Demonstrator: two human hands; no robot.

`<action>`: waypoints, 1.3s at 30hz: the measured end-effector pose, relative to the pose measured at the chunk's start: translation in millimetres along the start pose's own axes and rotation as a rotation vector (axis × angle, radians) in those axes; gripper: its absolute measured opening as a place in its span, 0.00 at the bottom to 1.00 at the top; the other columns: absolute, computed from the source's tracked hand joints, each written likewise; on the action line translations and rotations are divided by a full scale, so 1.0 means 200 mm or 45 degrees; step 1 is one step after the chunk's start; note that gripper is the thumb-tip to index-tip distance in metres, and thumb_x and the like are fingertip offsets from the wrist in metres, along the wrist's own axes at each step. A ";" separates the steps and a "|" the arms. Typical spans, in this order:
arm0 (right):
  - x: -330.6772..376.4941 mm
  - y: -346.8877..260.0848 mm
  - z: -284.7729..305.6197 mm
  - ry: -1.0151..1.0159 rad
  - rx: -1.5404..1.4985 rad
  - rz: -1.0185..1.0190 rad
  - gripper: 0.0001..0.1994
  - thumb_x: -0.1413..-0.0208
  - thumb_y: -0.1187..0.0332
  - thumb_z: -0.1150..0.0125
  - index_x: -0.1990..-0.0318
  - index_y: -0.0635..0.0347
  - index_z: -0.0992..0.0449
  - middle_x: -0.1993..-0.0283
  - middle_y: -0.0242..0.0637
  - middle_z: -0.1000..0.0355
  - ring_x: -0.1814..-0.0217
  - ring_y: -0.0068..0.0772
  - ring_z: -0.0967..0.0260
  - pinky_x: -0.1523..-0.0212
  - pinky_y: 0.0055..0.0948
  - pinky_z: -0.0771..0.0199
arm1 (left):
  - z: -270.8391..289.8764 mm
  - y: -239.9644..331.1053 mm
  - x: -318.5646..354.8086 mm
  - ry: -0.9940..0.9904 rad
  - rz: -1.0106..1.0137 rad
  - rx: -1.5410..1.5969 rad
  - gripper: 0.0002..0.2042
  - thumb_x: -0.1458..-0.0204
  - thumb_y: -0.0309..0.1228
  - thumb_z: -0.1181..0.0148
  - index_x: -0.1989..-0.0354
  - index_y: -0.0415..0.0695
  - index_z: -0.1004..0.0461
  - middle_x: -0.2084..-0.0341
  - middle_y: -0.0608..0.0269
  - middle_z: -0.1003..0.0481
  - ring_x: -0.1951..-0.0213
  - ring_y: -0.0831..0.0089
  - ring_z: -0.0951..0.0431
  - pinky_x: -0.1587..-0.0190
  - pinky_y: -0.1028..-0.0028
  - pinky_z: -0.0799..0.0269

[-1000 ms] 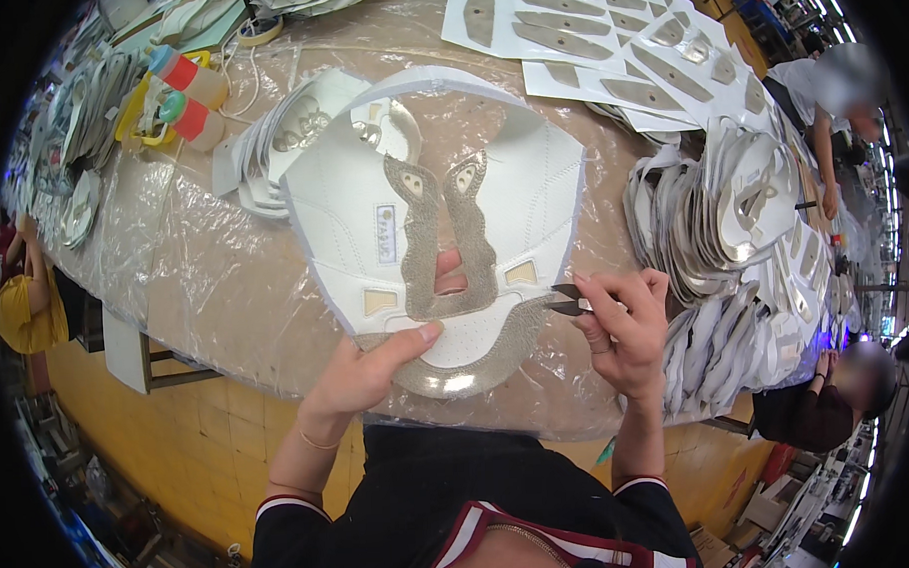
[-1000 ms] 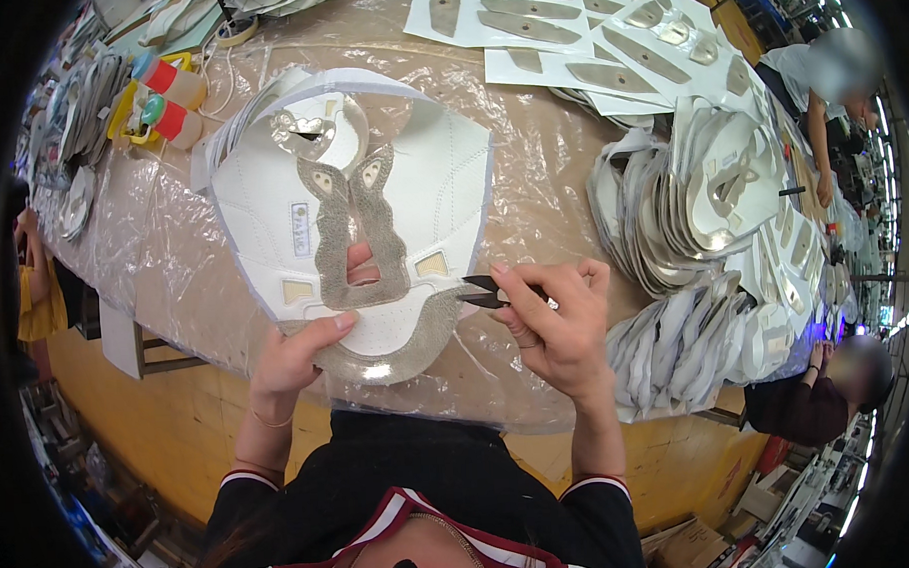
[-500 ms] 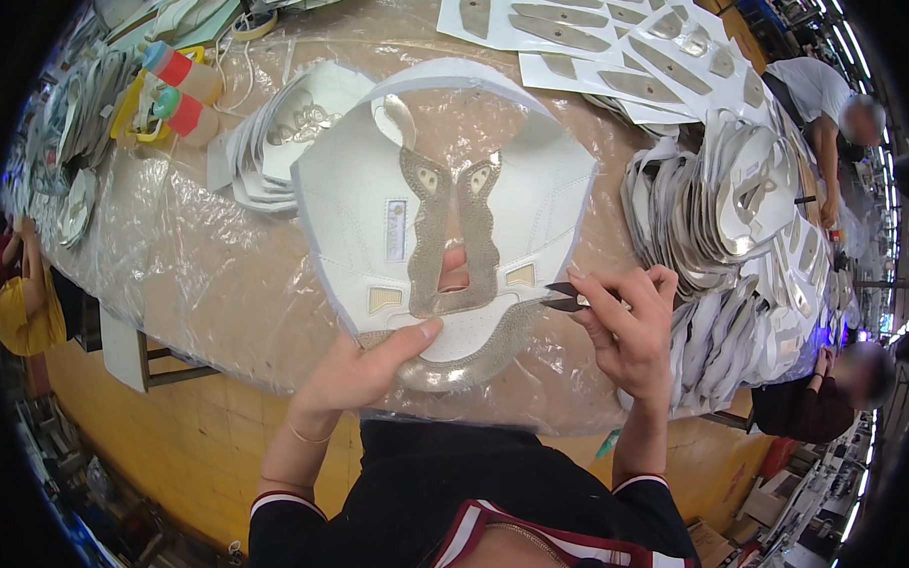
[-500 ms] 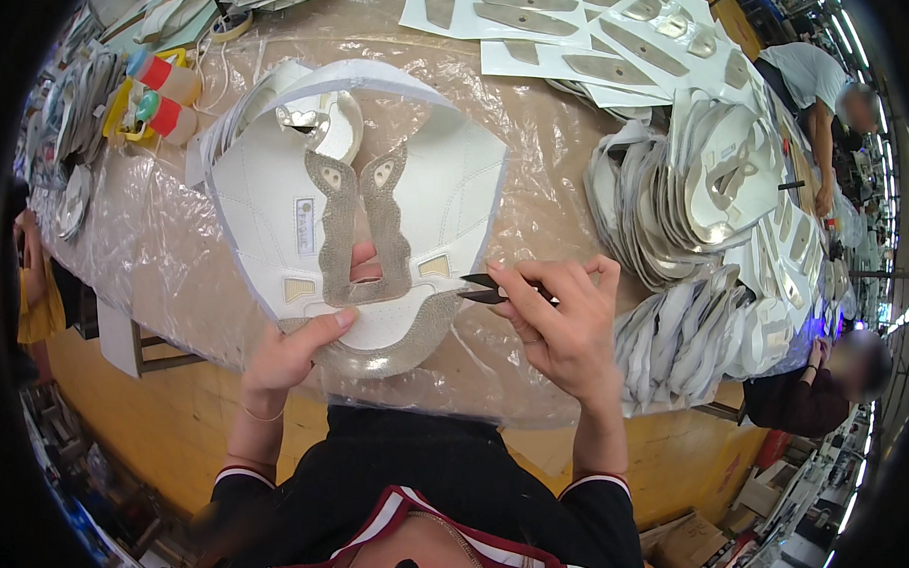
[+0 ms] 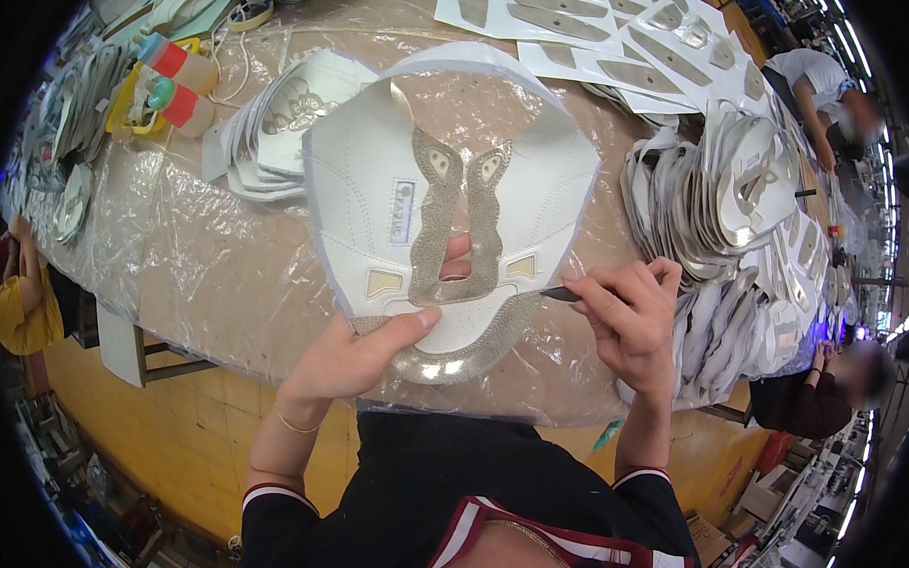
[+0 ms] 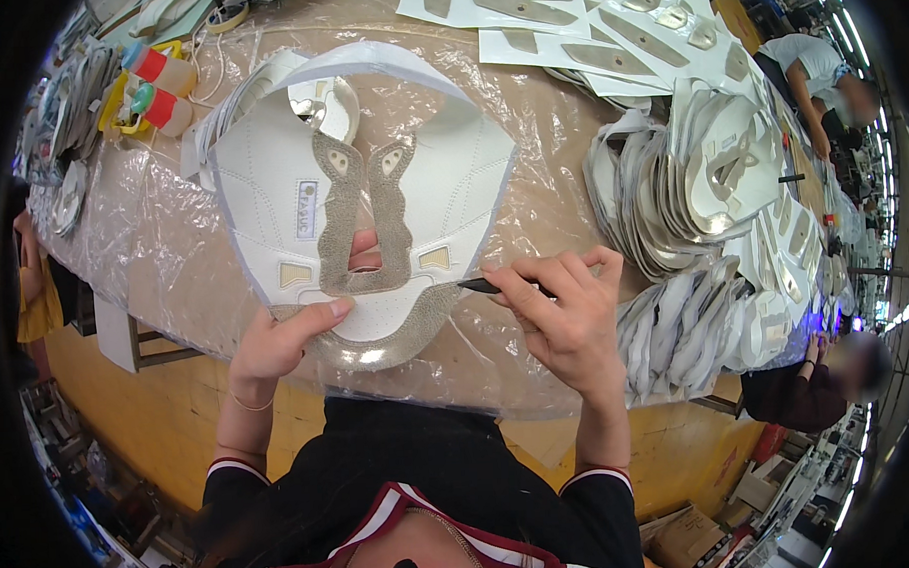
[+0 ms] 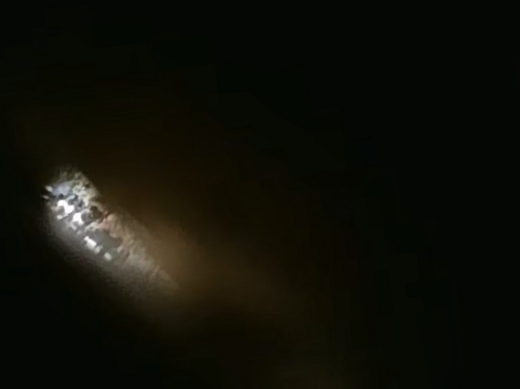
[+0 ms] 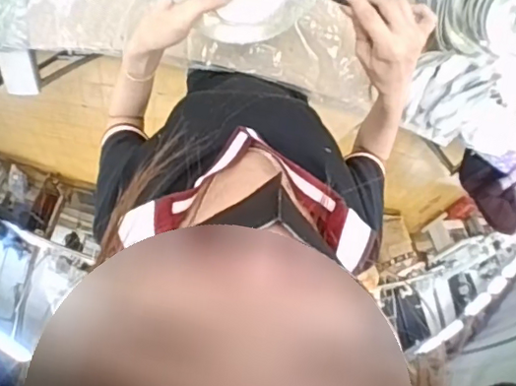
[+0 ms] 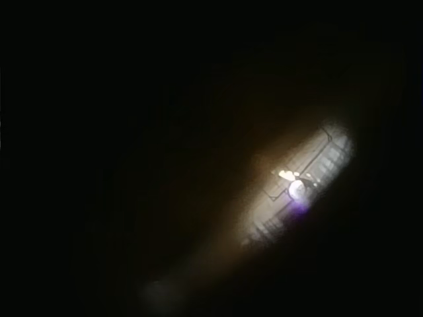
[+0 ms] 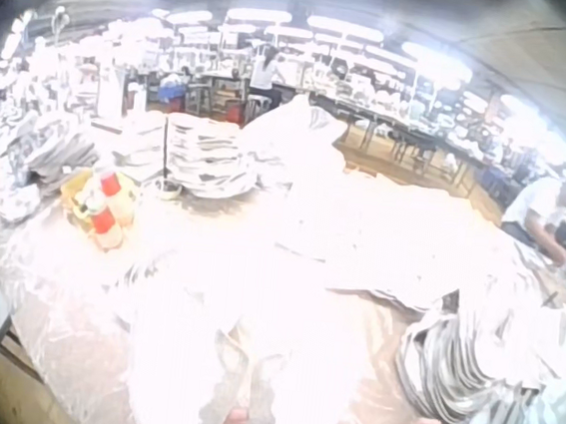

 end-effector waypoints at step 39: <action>0.09 0.24 -0.05 0.693 -0.415 -0.550 0.16 0.48 0.74 0.35 0.50 0.58 0.21 0.60 0.35 0.23 0.62 0.30 0.33 0.57 0.26 0.39 | -0.06 -0.18 0.08 0.047 0.130 0.125 0.30 0.48 0.21 0.47 0.34 0.32 0.44 0.42 0.43 0.33 0.39 0.58 0.34 0.36 0.63 0.40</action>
Point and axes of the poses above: each hand's wrist, its own x-axis away from the middle knuckle, its own z-axis out of the back of the hand, y = z × x, the point moved 8 cm from there along -x, towards the middle knuckle
